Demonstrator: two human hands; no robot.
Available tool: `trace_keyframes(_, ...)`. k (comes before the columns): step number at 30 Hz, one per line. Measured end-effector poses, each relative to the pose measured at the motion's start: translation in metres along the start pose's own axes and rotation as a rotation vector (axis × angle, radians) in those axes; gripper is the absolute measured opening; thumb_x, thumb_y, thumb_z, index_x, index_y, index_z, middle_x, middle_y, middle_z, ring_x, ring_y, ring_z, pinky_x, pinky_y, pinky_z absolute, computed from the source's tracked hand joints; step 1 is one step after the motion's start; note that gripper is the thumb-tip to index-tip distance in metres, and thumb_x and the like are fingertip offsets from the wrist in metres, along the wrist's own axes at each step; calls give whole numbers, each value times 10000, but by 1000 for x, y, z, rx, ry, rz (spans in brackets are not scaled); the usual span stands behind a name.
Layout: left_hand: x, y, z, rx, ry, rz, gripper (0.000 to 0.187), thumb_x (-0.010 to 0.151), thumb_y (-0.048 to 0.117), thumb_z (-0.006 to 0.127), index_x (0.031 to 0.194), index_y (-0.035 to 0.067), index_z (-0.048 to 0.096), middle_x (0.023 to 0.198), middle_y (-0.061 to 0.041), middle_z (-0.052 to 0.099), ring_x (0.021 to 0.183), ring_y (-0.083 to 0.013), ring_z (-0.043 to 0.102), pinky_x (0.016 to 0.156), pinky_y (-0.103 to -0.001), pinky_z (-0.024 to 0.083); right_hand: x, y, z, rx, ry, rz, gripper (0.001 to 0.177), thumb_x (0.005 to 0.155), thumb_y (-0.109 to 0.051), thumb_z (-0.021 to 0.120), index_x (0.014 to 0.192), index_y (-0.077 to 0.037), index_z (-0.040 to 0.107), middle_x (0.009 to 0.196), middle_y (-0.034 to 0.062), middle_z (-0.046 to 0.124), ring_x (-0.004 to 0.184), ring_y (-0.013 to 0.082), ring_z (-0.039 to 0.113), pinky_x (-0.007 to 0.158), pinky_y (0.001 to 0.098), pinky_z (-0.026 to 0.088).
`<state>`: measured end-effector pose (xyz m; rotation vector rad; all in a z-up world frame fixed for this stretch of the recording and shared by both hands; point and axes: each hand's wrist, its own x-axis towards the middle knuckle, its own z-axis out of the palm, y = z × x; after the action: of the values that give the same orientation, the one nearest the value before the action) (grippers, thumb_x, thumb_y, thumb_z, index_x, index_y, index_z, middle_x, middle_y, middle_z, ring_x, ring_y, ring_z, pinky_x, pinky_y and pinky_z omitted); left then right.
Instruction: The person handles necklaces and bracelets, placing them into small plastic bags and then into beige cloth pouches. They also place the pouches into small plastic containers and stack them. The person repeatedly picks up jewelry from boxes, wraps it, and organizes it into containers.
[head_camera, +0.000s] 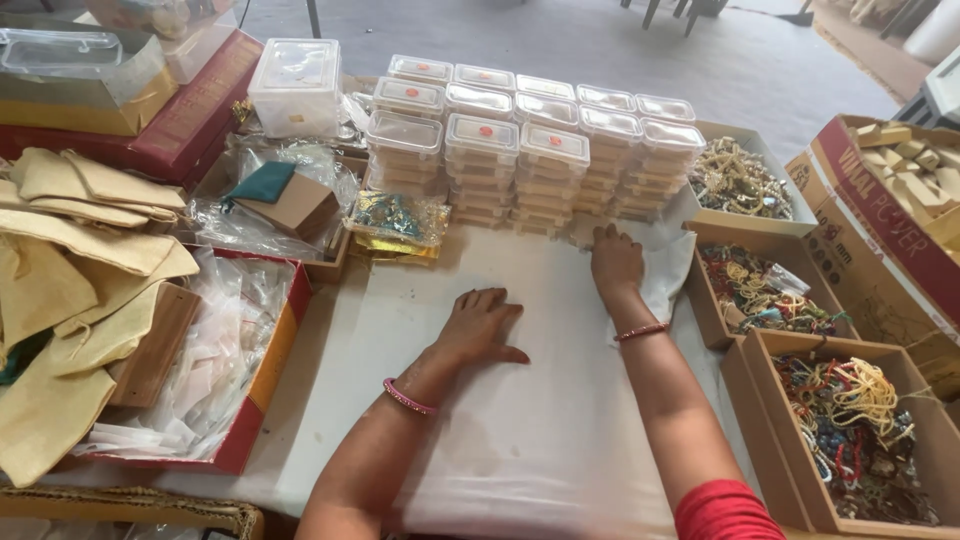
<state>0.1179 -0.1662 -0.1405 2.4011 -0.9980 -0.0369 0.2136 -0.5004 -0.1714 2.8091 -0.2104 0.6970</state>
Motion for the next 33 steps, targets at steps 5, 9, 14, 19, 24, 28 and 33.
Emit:
trace_keyframes(5,0,-2,0,-6,4,-2,920,638,642,849,1396,181,606,1543,-169,408,1484,-356,273,1215,-508,170,20,6,19,210,148,-116,387,912,-30,556,1273,-100,676,1298,172,662,1143,339,670,931,462,546)
trace_keyframes(9,1,-4,4,-9,0,12,934,635,652,848,1402,179,603,1547,-173,405,1487,-357,270,1211,-507,174,27,22,49,245,-41,-85,509,979,-23,529,1461,-172,597,1557,159,552,1368,321,586,1149,456,513)
trace_keyframes(14,1,-4,2,-8,9,20,936,636,662,842,1401,178,603,1551,-175,405,1481,-347,285,1205,-511,183,4,-27,-116,78,-359,104,885,864,-270,682,1602,-182,200,1639,161,237,1502,340,253,1153,662,267)
trace_keyframes(19,3,-7,4,0,-10,14,922,628,659,842,1383,181,617,1544,-177,420,1474,-343,300,1200,-511,196,-42,14,-97,177,-483,365,1009,823,-348,749,1629,-169,169,1659,256,172,1474,455,235,1066,683,247)
trace_keyframes(24,3,-4,4,15,23,30,881,623,614,863,1353,175,640,1529,-170,438,1441,-367,321,1184,-519,206,-126,67,-2,-69,-372,88,174,1041,-123,537,1144,-37,647,1184,197,711,1103,317,708,910,428,598)
trace_keyframes(28,2,-9,13,22,54,64,840,642,594,864,1329,159,654,1517,-167,456,1429,-372,346,1180,-522,226,-170,50,-77,-204,-343,-129,194,926,-84,557,1082,-24,657,1087,168,710,1019,277,714,811,364,611)
trace_keyframes(33,-1,-11,14,49,125,90,807,664,595,855,1304,141,669,1485,-166,492,1406,-373,390,1177,-536,249,-168,83,-164,-11,-605,-84,260,976,-91,549,1191,-81,694,1186,135,694,1069,244,714,935,359,604)
